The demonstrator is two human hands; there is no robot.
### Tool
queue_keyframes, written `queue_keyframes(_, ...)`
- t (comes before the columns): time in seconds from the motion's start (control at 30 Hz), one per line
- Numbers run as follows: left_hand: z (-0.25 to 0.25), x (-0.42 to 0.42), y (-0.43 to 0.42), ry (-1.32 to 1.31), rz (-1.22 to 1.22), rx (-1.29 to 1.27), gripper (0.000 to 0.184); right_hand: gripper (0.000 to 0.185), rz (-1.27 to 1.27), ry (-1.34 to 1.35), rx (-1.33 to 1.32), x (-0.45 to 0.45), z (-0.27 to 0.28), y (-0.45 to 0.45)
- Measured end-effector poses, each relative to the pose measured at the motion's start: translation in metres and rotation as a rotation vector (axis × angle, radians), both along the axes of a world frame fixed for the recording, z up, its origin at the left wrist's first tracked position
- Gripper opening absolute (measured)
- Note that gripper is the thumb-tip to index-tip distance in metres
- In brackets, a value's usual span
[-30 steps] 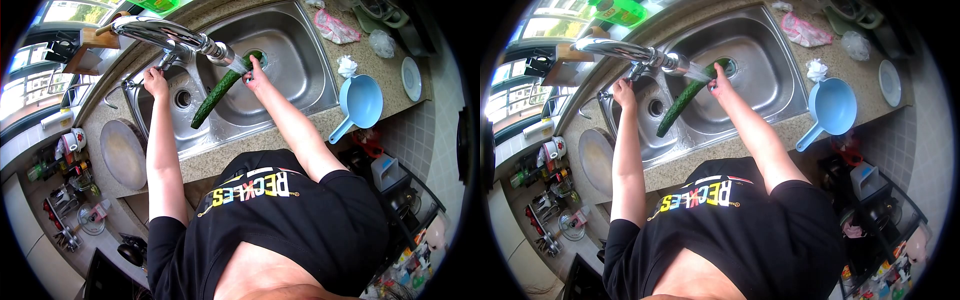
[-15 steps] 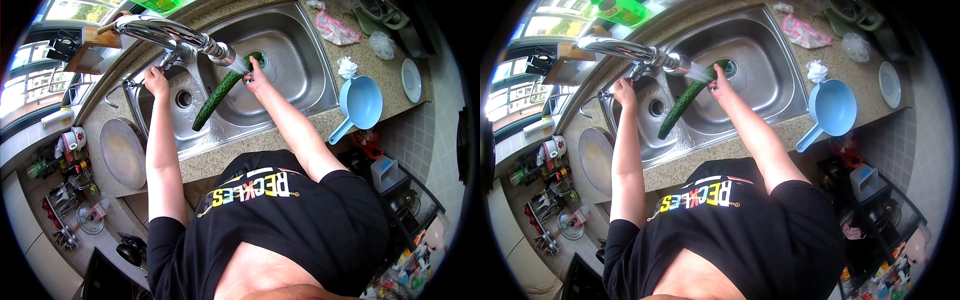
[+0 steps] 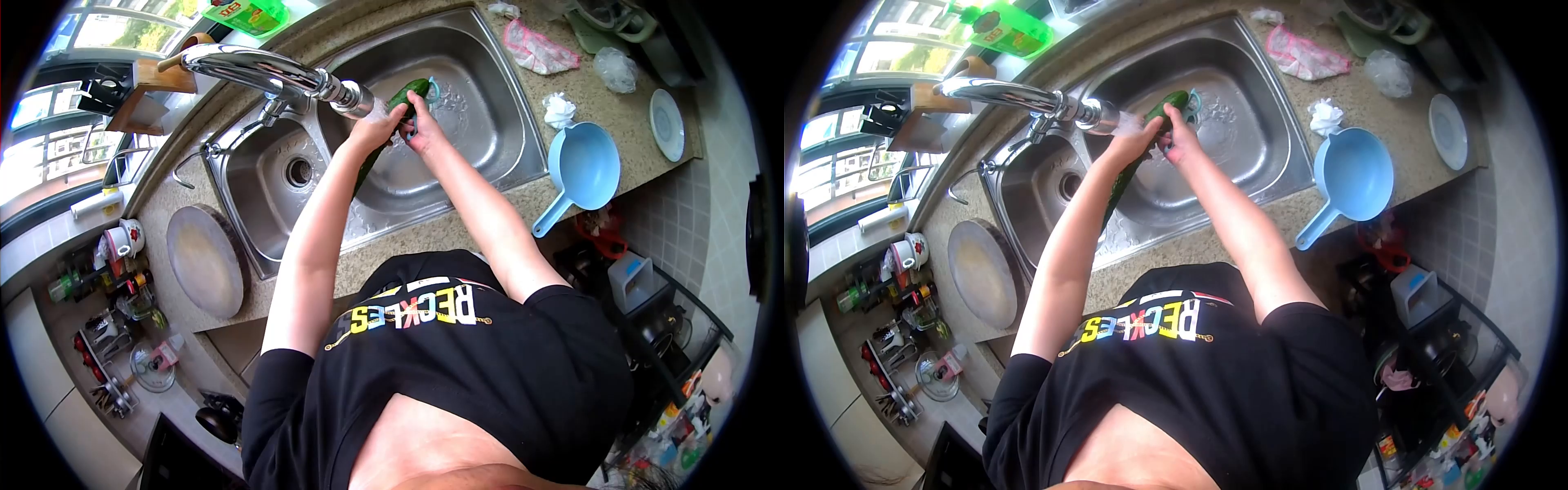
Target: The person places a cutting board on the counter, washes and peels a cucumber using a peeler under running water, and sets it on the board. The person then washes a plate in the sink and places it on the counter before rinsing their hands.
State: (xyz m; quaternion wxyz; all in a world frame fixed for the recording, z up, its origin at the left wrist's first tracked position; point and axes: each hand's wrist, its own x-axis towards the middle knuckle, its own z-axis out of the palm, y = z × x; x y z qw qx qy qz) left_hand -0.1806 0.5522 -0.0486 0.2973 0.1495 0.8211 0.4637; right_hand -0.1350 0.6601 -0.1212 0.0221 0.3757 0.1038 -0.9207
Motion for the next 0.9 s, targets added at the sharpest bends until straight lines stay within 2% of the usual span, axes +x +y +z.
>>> queue_keyframes(0.03, 0.013, 0.000, 0.011, -0.111, -0.007, -0.168, 0.042, 0.029, -0.014, -0.026, 0.035, 0.001, -0.002, 0.001)
queue_keyframes(0.1, -0.001, -0.003, 0.016, -0.083, -0.079, -0.110, 0.049, 0.031, -0.063, -0.054, 0.111, -0.001, -0.004, 0.013)
queue_keyframes(0.2, -0.008, -0.003, 0.019, -0.085, -0.068, -0.160, 0.047, 0.032, -0.122, -0.079, 0.125, -0.003, -0.001, 0.025)
queue_keyframes(0.27, 0.001, 0.002, 0.006, -0.249, -0.152, -0.220, 0.040, 0.034, -0.182, -0.104, 0.130, -0.007, 0.000, 0.039)
queue_keyframes(0.37, 0.007, 0.015, -0.028, -0.291, -0.196, -0.254, 0.033, 0.034, -0.239, -0.059, 0.119, -0.010, -0.005, 0.069)
queue_keyframes(0.43, 0.009, 0.028, -0.044, -0.203, -0.186, -0.192, 0.036, 0.031, -0.240, -0.048, 0.125, -0.007, 0.001, 0.081)
queue_keyframes(0.5, 0.017, 0.032, -0.045, -0.230, -0.154, -0.216, 0.034, 0.031, -0.185, -0.100, 0.094, -0.007, -0.001, 0.075)
queue_keyframes(0.6, 0.020, 0.028, -0.046, -0.125, -0.145, -0.170, 0.035, 0.029, -0.131, -0.084, 0.109, -0.010, 0.011, 0.064)
queue_keyframes(0.63, 0.019, 0.020, -0.043, -0.050, -0.142, -0.209, 0.040, 0.030, -0.124, -0.089, 0.090, -0.010, 0.013, 0.060)
queue_keyframes(0.7, 0.007, 0.009, -0.029, 0.323, -0.228, -0.221, 0.046, 0.030, -0.090, -0.068, 0.061, -0.009, 0.018, 0.044)
queue_keyframes(0.73, 0.001, 0.006, -0.020, 0.323, -0.222, -0.218, 0.046, 0.029, -0.072, -0.030, 0.045, -0.008, 0.020, 0.037)
queue_keyframes(0.8, -0.007, -0.001, -0.003, 0.573, -0.132, -0.266, 0.053, 0.028, -0.049, -0.001, 0.050, -0.008, 0.029, 0.023)
queue_keyframes(0.9, -0.008, -0.008, 0.008, 0.501, -0.143, -0.167, 0.051, 0.031, -0.107, 0.026, 0.207, -0.007, 0.044, 0.025)
